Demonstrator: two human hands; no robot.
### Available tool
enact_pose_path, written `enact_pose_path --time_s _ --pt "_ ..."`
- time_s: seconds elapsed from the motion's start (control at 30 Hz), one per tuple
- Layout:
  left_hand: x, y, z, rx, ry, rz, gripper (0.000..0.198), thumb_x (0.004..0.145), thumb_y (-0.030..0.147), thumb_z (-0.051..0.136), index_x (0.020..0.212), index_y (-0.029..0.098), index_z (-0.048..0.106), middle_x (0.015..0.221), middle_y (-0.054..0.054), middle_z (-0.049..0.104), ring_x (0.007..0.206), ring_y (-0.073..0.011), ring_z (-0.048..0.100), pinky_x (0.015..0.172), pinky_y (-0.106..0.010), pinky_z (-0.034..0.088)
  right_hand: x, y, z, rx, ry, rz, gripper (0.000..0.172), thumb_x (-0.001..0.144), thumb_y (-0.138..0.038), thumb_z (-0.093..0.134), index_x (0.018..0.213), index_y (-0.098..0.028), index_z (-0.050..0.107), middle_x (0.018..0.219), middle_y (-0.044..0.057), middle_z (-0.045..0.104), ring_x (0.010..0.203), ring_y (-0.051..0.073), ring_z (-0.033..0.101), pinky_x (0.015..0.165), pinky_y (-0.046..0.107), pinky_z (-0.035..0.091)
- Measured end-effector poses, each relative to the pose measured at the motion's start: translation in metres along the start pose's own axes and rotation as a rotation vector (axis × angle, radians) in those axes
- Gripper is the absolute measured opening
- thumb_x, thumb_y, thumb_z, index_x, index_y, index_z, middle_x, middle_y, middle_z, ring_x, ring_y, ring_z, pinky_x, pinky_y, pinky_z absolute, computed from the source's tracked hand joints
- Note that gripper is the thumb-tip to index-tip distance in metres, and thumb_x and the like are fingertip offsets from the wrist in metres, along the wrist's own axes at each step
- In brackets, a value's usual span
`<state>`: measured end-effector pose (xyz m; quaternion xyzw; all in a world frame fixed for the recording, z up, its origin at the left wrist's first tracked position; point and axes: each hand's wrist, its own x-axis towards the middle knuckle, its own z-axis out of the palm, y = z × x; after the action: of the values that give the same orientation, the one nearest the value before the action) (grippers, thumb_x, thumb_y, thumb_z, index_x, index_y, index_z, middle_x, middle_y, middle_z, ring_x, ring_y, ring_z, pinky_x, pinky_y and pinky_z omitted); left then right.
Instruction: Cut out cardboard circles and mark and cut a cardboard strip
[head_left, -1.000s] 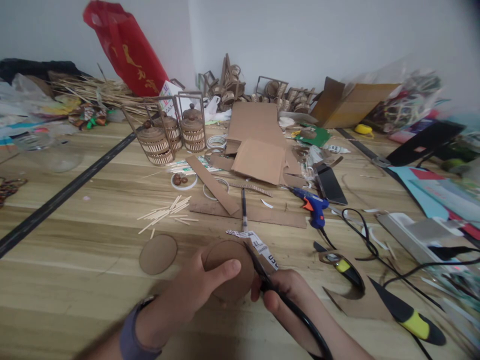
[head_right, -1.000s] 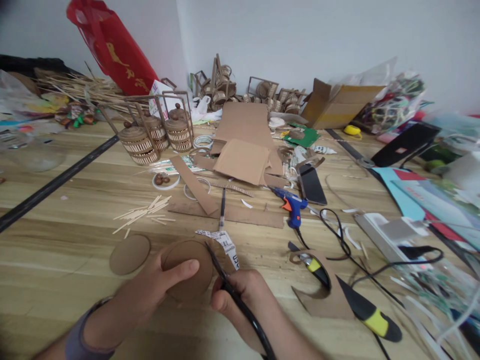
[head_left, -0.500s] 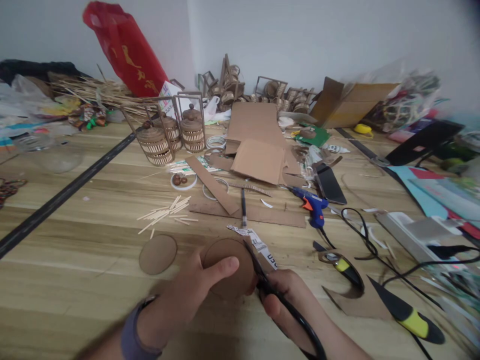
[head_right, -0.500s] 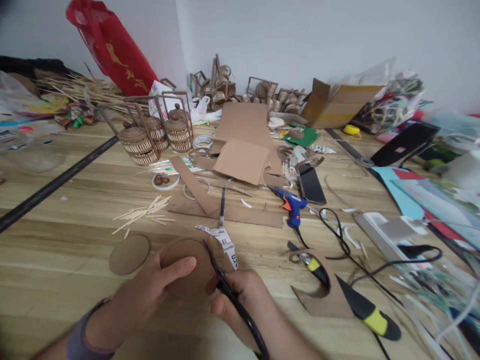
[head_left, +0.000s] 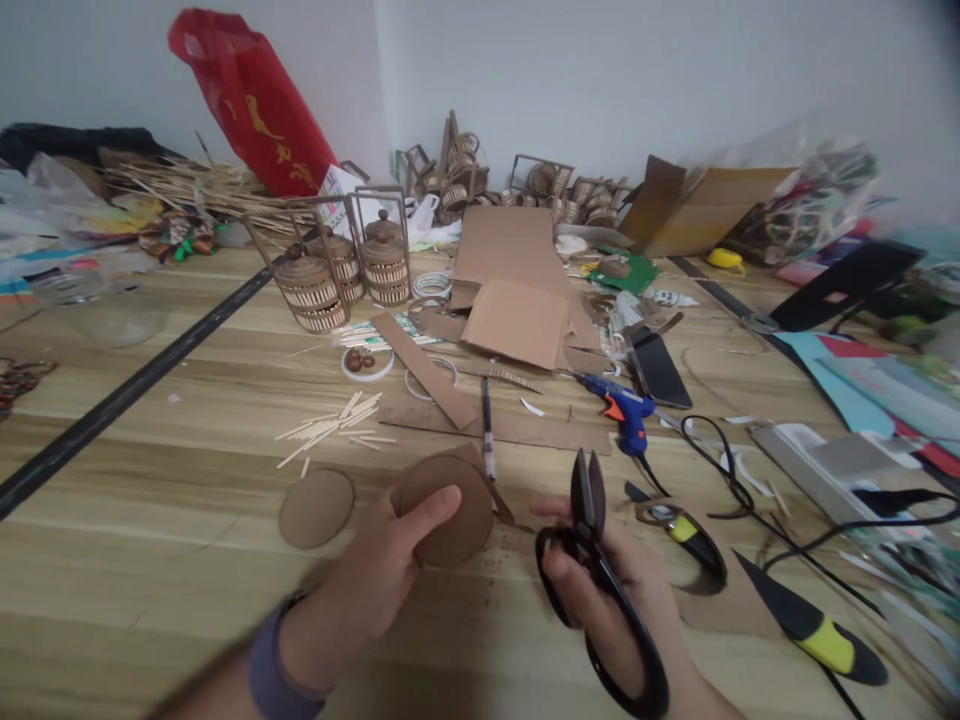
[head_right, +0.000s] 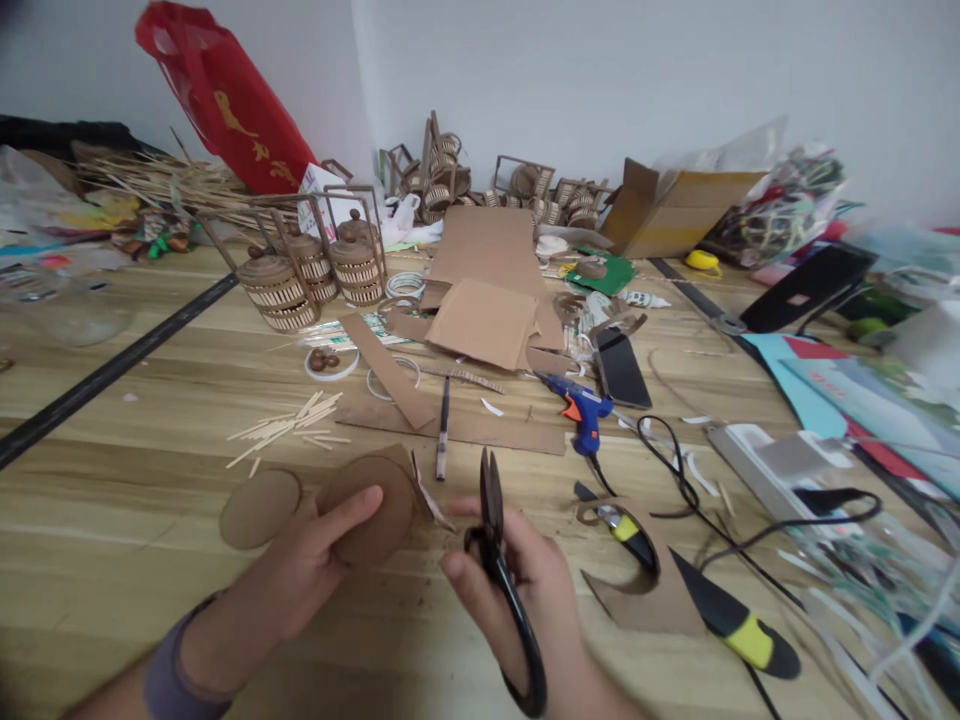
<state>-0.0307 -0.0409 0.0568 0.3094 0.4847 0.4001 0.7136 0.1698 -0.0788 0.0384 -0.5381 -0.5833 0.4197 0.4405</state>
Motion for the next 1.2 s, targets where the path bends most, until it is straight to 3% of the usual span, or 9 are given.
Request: enact_pose_path --time_s 0.07,0.27,0.4,0.6,0.7,0.87,0.97,1.1,1.2 --pt "0.0 -0.004 0.0 -0.024 -0.036 -0.003 0.058 0.067 0.053 0.086 0.113 0.02 0.075 0.115 -0.01 0.08 0.119 -0.0346 0.068 0.101 -0.043 0.053 0.002 0.0 0.002 -0.061 0.065 0.019 0.039 0.086 -0.053 0.073 0.103 -0.018 0.074 0.056 -0.005 0.051 0.043 0.011 0.042 0.04 0.022 0.034" --pt "0.0 -0.008 -0.004 -0.029 -0.095 -0.009 0.053 0.069 0.049 0.087 0.11 0.018 0.076 0.111 -0.01 0.08 0.112 -0.0328 0.07 0.098 -0.041 0.053 0.002 0.004 0.007 -0.191 0.007 -0.018 0.019 0.09 -0.037 0.067 0.085 -0.019 0.072 0.057 -0.002 0.061 0.046 0.013 0.051 0.043 0.022 0.041" --pt "-0.004 -0.002 -0.002 -0.025 -0.162 -0.088 0.054 0.063 0.052 0.088 0.104 0.019 0.078 0.1 -0.01 0.081 0.101 -0.0313 0.073 0.088 -0.038 0.056 0.003 0.006 0.008 -0.261 0.023 -0.045 0.02 0.092 -0.035 0.061 0.081 -0.02 0.069 0.057 -0.001 0.062 0.045 0.013 0.051 0.042 0.021 0.041" --pt "-0.01 0.005 0.001 0.039 -0.481 -0.195 0.045 0.065 0.053 0.086 0.094 0.019 0.083 0.086 -0.008 0.081 0.084 -0.0254 0.075 0.074 -0.029 0.054 0.008 0.008 0.011 -0.209 0.068 -0.015 0.028 0.091 -0.045 0.059 0.083 -0.02 0.068 0.054 0.0 0.062 0.044 0.015 0.056 0.044 0.024 0.047" --pt "-0.011 0.003 -0.001 0.07 -0.505 -0.262 0.05 0.062 0.057 0.088 0.096 0.02 0.084 0.081 -0.007 0.08 0.074 -0.0218 0.073 0.069 -0.028 0.052 0.01 0.003 0.011 -0.175 0.081 0.016 0.025 0.085 -0.044 0.064 0.08 -0.02 0.069 0.058 0.002 0.066 0.048 0.017 0.062 0.047 0.025 0.051" --pt "-0.012 -0.002 -0.003 0.034 -0.441 -0.311 0.05 0.056 0.05 0.092 0.097 0.023 0.083 0.085 -0.006 0.081 0.073 -0.0243 0.073 0.068 -0.032 0.055 0.011 -0.005 0.011 -0.182 0.035 0.036 0.017 0.081 -0.036 0.062 0.078 -0.02 0.069 0.058 0.0 0.065 0.046 0.015 0.057 0.045 0.024 0.046" --pt "-0.012 -0.002 -0.002 0.03 -0.379 -0.284 0.052 0.057 0.049 0.092 0.1 0.022 0.081 0.088 -0.006 0.082 0.08 -0.0265 0.075 0.076 -0.036 0.057 0.011 -0.005 0.011 -0.167 0.014 0.057 0.016 0.078 -0.033 0.061 0.083 -0.019 0.068 0.059 0.001 0.065 0.049 0.016 0.057 0.048 0.025 0.047" --pt "-0.007 -0.002 -0.003 0.069 -0.12 -0.113 0.05 0.06 0.045 0.091 0.103 0.021 0.079 0.103 -0.007 0.083 0.104 -0.0299 0.074 0.094 -0.038 0.055 0.011 -0.002 0.009 -0.197 -0.014 0.069 0.027 0.085 -0.044 0.06 0.093 -0.018 0.066 0.057 -0.003 0.055 0.047 0.014 0.048 0.046 0.024 0.04" --pt "-0.001 -0.002 -0.006 0.021 0.012 -0.042 0.055 0.062 0.047 0.089 0.107 0.019 0.077 0.109 -0.008 0.082 0.109 -0.0326 0.072 0.096 -0.041 0.055 0.009 -0.001 0.004 -0.204 -0.149 0.054 0.038 0.093 -0.055 0.055 0.087 -0.019 0.063 0.059 -0.005 0.046 0.048 0.012 0.04 0.046 0.023 0.032"
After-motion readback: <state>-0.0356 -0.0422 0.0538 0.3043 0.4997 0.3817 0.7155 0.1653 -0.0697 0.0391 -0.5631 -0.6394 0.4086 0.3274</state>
